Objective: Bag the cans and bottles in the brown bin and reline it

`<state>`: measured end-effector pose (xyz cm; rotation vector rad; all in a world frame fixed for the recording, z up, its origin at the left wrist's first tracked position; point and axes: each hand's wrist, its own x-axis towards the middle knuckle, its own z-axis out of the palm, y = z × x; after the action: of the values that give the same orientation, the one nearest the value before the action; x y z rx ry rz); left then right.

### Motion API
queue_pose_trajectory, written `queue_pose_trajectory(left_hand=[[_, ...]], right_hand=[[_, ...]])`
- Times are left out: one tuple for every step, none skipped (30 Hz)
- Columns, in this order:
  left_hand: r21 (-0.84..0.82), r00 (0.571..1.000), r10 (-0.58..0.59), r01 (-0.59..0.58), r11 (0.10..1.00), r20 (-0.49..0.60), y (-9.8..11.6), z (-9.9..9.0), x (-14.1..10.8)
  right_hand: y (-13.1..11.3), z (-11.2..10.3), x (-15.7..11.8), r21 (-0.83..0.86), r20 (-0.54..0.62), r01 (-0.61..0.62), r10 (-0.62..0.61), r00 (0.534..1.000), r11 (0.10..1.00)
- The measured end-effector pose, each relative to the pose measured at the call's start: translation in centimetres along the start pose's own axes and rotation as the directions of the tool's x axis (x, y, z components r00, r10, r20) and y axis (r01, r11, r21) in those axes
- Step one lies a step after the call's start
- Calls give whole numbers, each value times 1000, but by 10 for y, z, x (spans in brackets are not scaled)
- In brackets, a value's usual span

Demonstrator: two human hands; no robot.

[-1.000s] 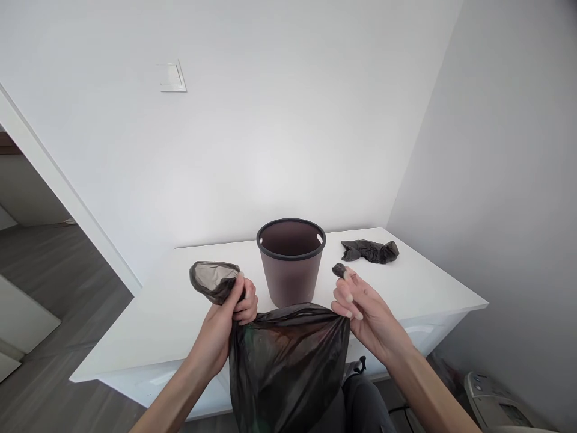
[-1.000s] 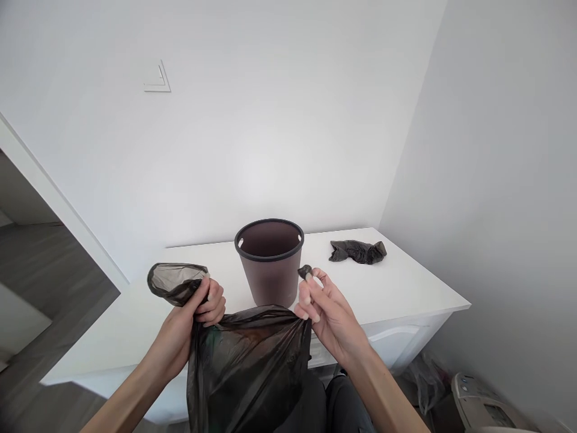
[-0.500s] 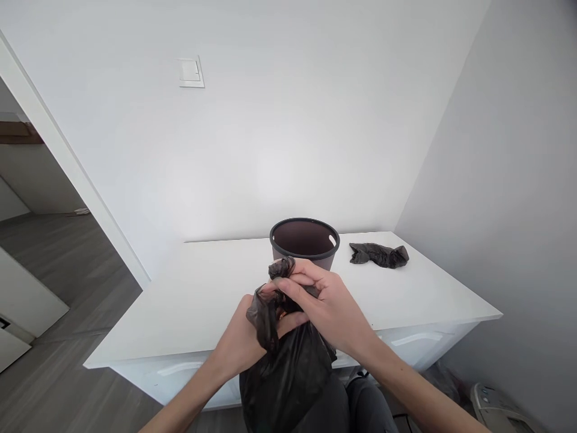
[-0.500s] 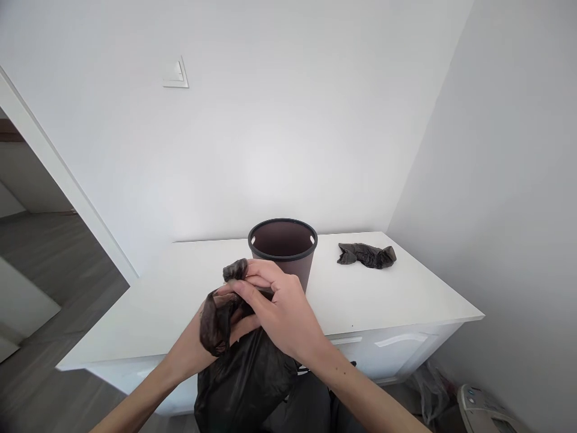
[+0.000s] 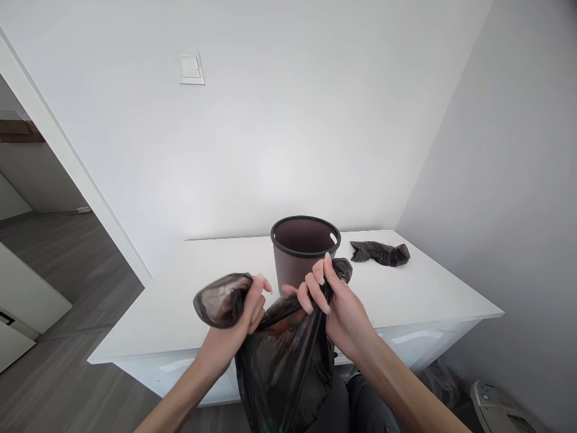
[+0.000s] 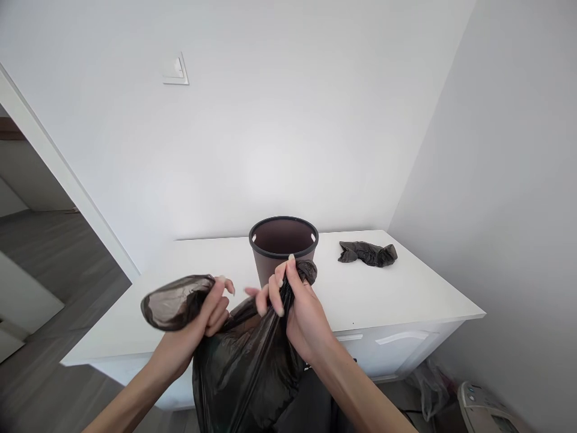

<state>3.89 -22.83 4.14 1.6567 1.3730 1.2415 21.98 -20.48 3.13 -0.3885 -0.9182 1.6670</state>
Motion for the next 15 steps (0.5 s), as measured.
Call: queue_pose_trajectory(left_hand=[[-57,998,-40,43,997,41,0,-3,0],[-126,992,-79,91,988,96,0,-5,1],[-191,983,-109,137,972,146,0,-7,1],[-238,976,-129,169,956,176,-1,-9,2],[-261,973,-141,186,947,182,-1,-10,2],[-259,976,-147,186,948,161,-2,-10,2],[-242,979,-152,182,953,138,-3,-11,2],[-216,981,-149,173,961,122,-3,-11,2],[-185,983,-135,158,970,126,-3,-11,1],[-154,983,-115,137,979,145,-4,-11,0],[-119,981,-95,116,986,168,-3,-10,0],[-85,980,-79,96,992,184,-3,-9,0],[-60,980,-69,81,995,184,-3,-7,0],[-47,985,-64,72,996,162,-2,-5,0],[-47,990,-61,67,997,124,-1,-3,0]], right_hand=[[0,-3,1,-14,28,-23,23,999,1000],[0,-5,2,-63,53,-52,55,997,997],[1,-7,3,-142,70,-81,92,993,987],[2,-8,4,-241,82,-105,128,988,965],[4,-8,4,-348,95,-116,158,983,930],[5,-7,5,-454,113,-112,182,977,884],[7,-5,6,-551,135,-93,199,971,829],[8,-3,6,-634,158,-62,208,965,771],[8,-1,7,-699,179,-29,214,960,714],[9,1,7,-753,199,4,222,955,658],[9,2,7,-793,215,34,227,950,608],[9,3,8,-820,227,61,226,947,569],[8,4,8,-838,233,80,221,947,540],[8,4,8,-851,235,91,220,947,517],[6,4,9,-861,233,94,223,946,500]])
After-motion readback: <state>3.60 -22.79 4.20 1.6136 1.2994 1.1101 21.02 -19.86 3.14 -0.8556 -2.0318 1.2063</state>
